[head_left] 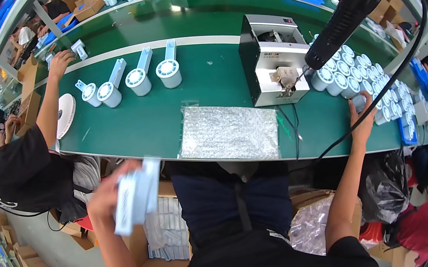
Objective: Assembling portable electric fans by inserting internal components into the plastic housing and securing them with an electric screwdriver.
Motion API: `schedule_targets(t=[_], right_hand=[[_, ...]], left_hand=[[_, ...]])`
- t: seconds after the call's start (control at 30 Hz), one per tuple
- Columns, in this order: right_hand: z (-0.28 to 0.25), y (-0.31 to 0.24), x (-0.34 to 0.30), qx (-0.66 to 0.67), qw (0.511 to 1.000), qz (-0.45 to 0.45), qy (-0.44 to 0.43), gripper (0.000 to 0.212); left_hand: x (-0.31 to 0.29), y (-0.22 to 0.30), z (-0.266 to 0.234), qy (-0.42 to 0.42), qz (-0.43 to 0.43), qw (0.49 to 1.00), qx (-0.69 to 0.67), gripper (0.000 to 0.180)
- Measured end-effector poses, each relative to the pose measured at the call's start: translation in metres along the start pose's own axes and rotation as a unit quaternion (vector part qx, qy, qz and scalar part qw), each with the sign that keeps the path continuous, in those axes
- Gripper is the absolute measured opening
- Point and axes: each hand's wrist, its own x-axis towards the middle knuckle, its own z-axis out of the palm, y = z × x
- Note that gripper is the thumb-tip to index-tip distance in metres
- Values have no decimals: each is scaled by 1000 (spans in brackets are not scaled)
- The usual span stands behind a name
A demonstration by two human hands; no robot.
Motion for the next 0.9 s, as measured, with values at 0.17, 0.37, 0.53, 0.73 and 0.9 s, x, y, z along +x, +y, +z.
schedule_targets(t=[0.17, 0.37, 0.53, 0.73, 0.9], right_hand=[[0, 28, -4, 228, 969, 25, 90, 53], [-86, -60, -120, 617, 764, -91, 165, 81], [-67, -165, -147, 536, 792, -213, -198, 74], [-6, -206, -124, 547, 804, -166, -163, 44], [-5, -225, -111, 537, 820, -86, -180, 25]], left_hand=[[157, 101, 27, -43, -42, 972, 227, 47], [225, 73, 69, 29, -9, 924, 380, 36], [223, 54, 82, 255, 256, 844, 395, 31], [188, 64, 121, 203, 150, 866, -431, 18], [164, 66, 149, 152, 90, 940, -292, 31]])
